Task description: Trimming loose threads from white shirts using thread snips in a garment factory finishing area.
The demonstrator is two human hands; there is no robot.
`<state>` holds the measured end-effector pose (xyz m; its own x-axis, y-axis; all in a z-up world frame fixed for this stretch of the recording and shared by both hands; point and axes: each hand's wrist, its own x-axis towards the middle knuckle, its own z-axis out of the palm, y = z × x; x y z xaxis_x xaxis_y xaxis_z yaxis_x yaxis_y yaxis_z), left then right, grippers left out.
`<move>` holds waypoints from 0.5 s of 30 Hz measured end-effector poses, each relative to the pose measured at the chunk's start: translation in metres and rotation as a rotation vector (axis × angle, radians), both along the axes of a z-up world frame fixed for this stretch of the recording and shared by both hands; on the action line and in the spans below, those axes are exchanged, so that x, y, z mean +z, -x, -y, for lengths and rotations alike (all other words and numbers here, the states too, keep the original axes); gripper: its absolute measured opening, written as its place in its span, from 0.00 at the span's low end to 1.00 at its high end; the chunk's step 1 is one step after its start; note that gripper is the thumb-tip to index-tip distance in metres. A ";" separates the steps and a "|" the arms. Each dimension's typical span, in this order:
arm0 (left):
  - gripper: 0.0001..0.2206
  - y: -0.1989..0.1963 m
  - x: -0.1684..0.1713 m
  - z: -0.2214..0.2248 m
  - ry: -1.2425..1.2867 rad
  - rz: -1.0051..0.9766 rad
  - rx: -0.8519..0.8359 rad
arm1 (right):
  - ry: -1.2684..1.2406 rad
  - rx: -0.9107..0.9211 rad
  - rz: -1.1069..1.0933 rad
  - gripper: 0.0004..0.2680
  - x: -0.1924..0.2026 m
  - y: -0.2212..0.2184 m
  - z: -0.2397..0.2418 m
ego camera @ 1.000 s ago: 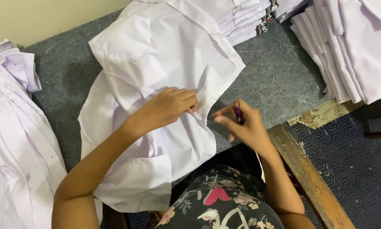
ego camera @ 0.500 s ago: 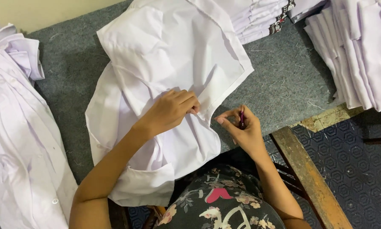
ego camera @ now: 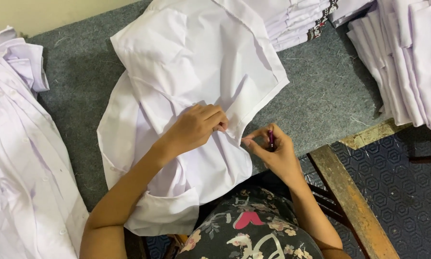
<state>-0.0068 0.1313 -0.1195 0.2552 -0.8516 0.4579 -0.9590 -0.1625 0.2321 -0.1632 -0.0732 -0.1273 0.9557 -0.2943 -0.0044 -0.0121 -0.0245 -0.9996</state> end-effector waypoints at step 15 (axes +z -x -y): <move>0.09 0.004 0.007 0.001 0.012 -0.094 -0.016 | 0.053 -0.014 0.024 0.17 -0.006 0.002 0.001</move>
